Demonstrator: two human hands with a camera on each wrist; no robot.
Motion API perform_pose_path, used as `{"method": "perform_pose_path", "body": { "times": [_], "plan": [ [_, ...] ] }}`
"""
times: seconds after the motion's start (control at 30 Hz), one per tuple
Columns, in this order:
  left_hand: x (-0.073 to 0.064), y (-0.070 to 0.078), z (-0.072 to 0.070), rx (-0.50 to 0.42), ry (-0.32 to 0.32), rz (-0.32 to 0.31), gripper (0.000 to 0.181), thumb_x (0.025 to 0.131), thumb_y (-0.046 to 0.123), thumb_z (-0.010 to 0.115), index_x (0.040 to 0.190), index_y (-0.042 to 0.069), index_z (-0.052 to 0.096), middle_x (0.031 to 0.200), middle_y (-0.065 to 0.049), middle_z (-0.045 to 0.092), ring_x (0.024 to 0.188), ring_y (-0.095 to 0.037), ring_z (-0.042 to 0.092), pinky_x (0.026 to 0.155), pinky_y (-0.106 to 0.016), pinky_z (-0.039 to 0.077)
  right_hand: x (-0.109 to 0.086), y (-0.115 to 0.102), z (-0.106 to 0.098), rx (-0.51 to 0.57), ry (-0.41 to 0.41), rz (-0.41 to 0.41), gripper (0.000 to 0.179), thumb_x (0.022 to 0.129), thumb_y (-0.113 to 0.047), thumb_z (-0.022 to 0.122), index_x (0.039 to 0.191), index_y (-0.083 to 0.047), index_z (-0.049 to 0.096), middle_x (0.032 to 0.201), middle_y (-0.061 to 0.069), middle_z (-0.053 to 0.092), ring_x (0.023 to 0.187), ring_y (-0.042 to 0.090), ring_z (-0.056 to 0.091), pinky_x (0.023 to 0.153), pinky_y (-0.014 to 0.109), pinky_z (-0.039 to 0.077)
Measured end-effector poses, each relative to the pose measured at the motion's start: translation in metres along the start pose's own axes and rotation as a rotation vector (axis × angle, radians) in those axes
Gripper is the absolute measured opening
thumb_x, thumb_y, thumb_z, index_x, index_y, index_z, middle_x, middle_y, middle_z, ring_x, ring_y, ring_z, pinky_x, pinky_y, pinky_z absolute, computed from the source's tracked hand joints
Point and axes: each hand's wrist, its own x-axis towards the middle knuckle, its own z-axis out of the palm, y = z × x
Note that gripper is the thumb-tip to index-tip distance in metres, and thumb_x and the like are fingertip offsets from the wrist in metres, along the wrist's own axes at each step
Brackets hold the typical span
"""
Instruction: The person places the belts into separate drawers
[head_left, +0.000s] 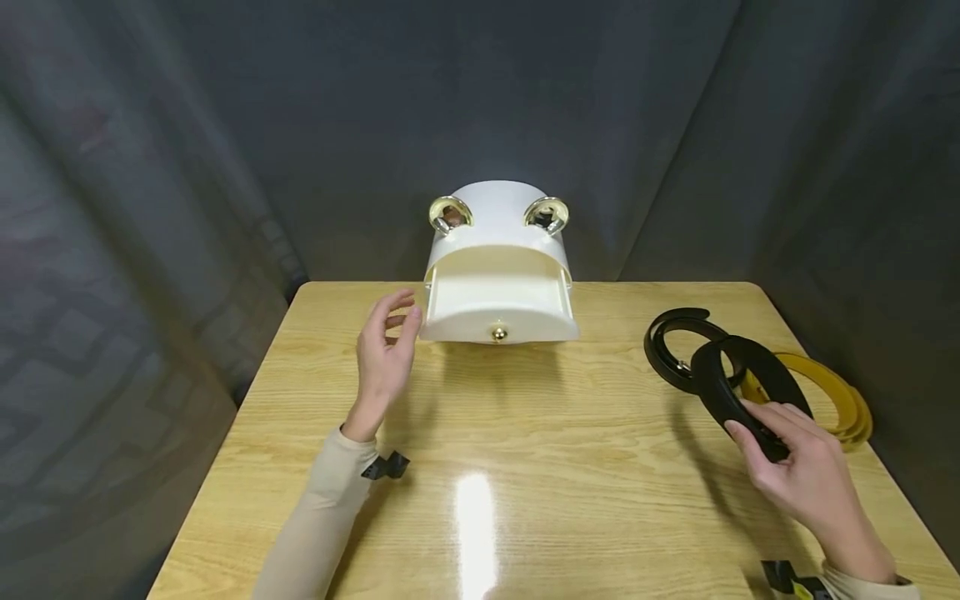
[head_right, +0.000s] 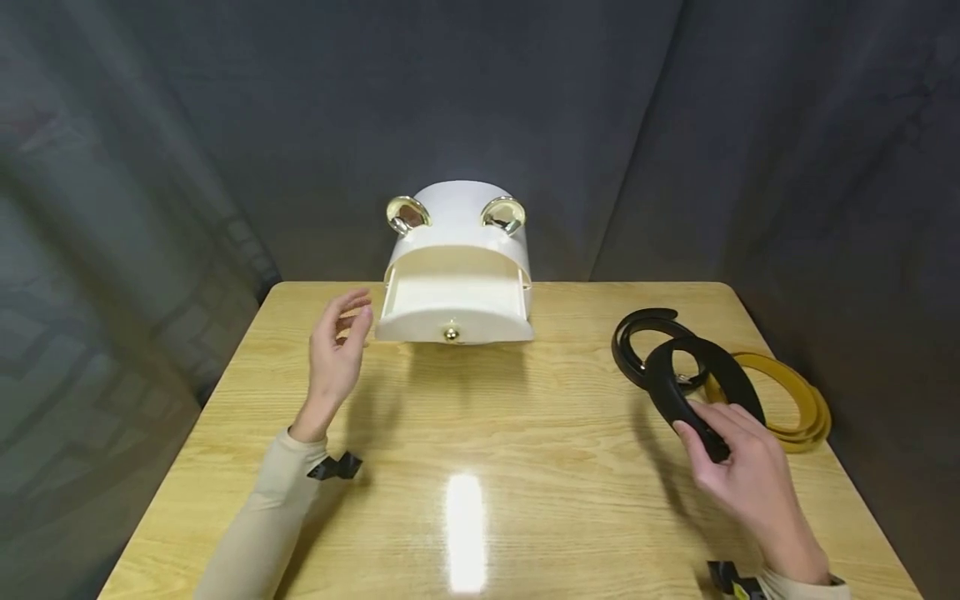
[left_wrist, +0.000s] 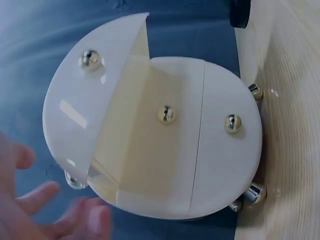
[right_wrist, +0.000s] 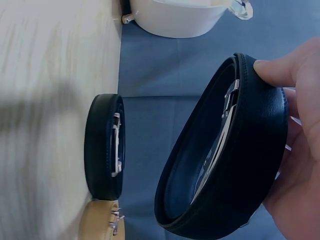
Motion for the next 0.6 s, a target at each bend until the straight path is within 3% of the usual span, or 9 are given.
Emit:
{"method": "perform_pose_path", "body": {
  "times": [0.1, 0.2, 0.3, 0.43, 0.6],
  "plan": [
    [0.005, -0.005, -0.005, -0.027, -0.137, -0.13, 0.047, 0.112, 0.035, 0.052, 0.154, 0.013, 0.055, 0.143, -0.018, 0.068, 0.121, -0.036, 0.071, 0.086, -0.041, 0.058, 0.003, -0.001, -0.001, 0.0, 0.002, -0.01, 0.032, 0.073, 0.002, 0.083, 0.104, 0.008, 0.079, 0.09, 0.014, 0.074, 0.097, -0.021, 0.047, 0.086, 0.003, 0.037],
    [0.008, -0.007, -0.005, -0.08, -0.224, -0.209, 0.05, 0.113, 0.037, 0.049, 0.159, 0.017, 0.05, 0.146, -0.02, 0.066, 0.125, -0.037, 0.069, 0.084, -0.043, 0.059, 0.006, -0.001, -0.002, 0.015, 0.012, -0.029, 0.03, 0.075, 0.001, 0.084, 0.103, 0.009, 0.078, 0.091, 0.022, 0.075, 0.101, -0.023, 0.046, 0.09, 0.001, 0.036],
    [0.012, -0.009, -0.004, -0.125, -0.264, -0.243, 0.049, 0.113, 0.035, 0.049, 0.16, 0.019, 0.049, 0.15, -0.021, 0.062, 0.124, -0.04, 0.069, 0.083, -0.043, 0.06, 0.009, -0.002, -0.002, 0.028, 0.014, -0.05, 0.029, 0.076, 0.001, 0.084, 0.103, 0.01, 0.078, 0.093, 0.027, 0.074, 0.106, -0.024, 0.046, 0.094, 0.0, 0.034],
    [0.016, -0.01, -0.003, -0.184, -0.29, -0.277, 0.048, 0.113, 0.031, 0.05, 0.16, 0.021, 0.049, 0.151, -0.021, 0.06, 0.116, -0.038, 0.071, 0.083, -0.046, 0.063, 0.015, -0.004, -0.004, 0.017, -0.005, -0.068, 0.031, 0.074, 0.002, 0.084, 0.105, 0.008, 0.079, 0.091, 0.023, 0.074, 0.102, -0.023, 0.048, 0.091, 0.003, 0.037],
    [0.022, -0.01, -0.004, -0.23, -0.32, -0.317, 0.049, 0.113, 0.028, 0.053, 0.161, 0.023, 0.049, 0.149, -0.022, 0.061, 0.106, -0.022, 0.07, 0.078, -0.032, 0.063, 0.021, -0.006, -0.004, 0.001, -0.018, -0.103, 0.031, 0.078, -0.003, 0.085, 0.107, 0.006, 0.079, 0.088, 0.018, 0.074, 0.092, -0.017, 0.051, 0.085, 0.006, 0.04]
  ]
}}
